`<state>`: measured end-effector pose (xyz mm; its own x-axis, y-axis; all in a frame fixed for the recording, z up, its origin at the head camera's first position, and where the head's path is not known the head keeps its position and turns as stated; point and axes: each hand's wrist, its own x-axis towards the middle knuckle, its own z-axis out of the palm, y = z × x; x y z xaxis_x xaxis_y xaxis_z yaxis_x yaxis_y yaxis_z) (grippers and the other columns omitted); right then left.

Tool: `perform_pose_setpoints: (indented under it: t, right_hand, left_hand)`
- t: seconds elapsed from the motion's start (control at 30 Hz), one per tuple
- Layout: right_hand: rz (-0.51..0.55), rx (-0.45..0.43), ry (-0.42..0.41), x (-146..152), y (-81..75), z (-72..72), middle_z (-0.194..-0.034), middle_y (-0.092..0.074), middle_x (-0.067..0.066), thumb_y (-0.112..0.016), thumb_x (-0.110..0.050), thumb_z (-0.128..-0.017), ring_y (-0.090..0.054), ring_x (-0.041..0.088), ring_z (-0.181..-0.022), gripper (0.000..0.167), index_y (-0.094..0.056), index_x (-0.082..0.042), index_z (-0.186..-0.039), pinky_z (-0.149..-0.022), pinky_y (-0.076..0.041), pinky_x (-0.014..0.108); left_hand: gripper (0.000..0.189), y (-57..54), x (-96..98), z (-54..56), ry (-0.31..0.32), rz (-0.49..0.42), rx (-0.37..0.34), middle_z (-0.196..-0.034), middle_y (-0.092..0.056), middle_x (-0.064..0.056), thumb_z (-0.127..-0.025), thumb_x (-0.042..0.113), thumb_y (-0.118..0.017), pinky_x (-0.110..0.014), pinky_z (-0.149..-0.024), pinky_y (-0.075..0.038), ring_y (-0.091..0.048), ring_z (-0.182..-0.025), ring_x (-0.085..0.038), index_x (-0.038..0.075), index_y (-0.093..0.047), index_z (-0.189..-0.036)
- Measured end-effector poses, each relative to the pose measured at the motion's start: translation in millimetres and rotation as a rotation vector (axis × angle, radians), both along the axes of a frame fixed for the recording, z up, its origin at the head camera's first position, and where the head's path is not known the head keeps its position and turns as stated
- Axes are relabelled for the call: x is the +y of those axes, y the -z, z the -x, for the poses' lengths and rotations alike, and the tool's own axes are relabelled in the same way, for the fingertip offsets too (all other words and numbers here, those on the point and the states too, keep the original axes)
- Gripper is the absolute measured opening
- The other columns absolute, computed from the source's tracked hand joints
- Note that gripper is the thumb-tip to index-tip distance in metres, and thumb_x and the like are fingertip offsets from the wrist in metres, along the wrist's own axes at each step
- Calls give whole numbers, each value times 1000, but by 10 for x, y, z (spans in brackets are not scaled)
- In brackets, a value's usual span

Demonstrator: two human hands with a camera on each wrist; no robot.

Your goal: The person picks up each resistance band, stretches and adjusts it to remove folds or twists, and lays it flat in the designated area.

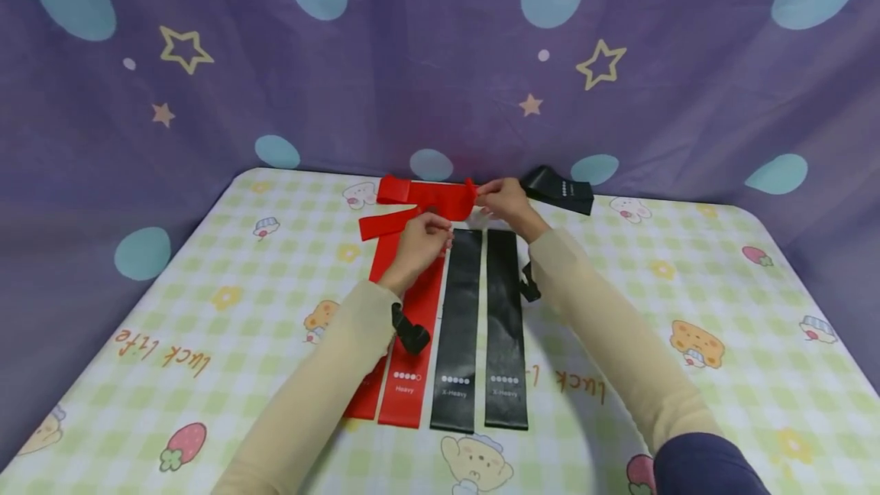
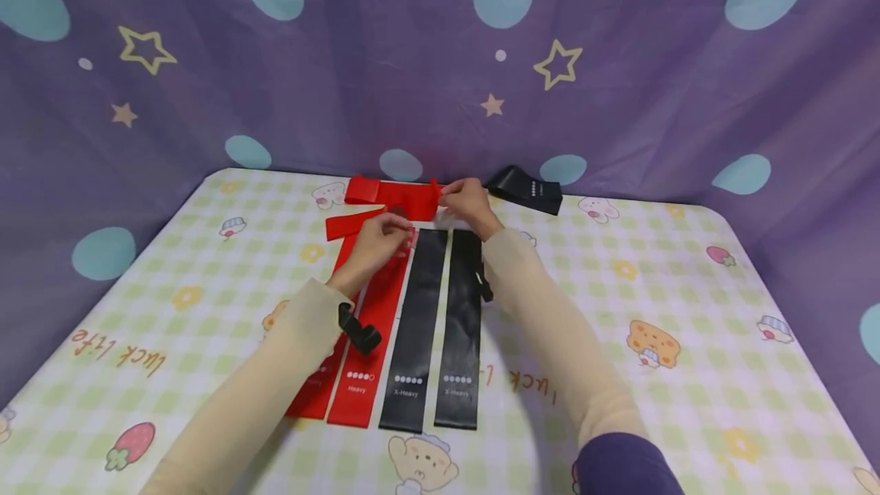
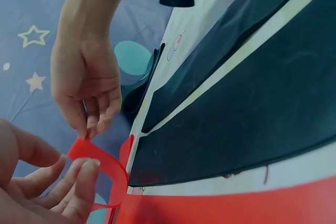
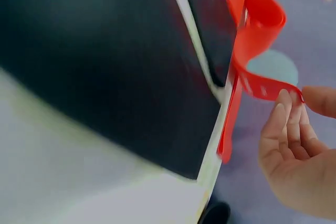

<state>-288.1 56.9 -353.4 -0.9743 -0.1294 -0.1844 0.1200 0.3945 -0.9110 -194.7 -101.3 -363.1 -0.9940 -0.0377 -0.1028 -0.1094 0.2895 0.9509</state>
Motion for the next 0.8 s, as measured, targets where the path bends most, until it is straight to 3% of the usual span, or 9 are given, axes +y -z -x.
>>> perform_pose_setpoints:
  t: [0.17,0.4,0.5,0.7,0.8]
  right_hand:
    - [34,57,-7,-78,22,-145,-78,-61,1,-59,-7,-85,-63,27,-78,30,-64,7,-111,-75,-54,41]
    - [93,100,-53,-198,22,-342,-81,-61,7,-55,-5,-84,-58,42,-90,30,-63,8,-111,-80,-52,50]
    - [77,124,-73,-201,27,-393,-83,-62,8,-54,-5,-85,-60,35,-84,28,-64,6,-109,-79,-53,49]
    - [66,146,-70,-169,60,-482,-87,-65,9,-56,-6,-87,-59,18,-72,23,-66,3,-105,-62,-51,25]
    - [74,168,-76,-165,84,-526,-87,-66,10,-58,-5,-86,-57,11,-67,22,-67,3,-104,-58,-48,20]
  left_hand:
    - [30,-34,59,49,-74,51,17,-109,-64,-16,-92,15,-57,-36,-88,-53,-60,-93,-27,3,-59,-119]
    - [38,-47,90,89,-126,27,18,-122,-58,-16,-94,17,-53,-39,-94,-51,-59,-106,-29,1,-51,-128]
    - [39,-63,105,100,-126,-6,38,-122,-58,-18,-94,16,-52,-40,-93,-51,-60,-106,-32,-1,-50,-128]
    - [39,-74,153,114,-121,-29,17,-122,-58,-17,-94,19,-54,-39,-93,-51,-59,-104,-31,0,-50,-128]
    - [39,-62,175,113,-127,-53,3,-123,-58,-18,-95,20,-54,-38,-93,-51,-58,-103,-28,0,-49,-128]
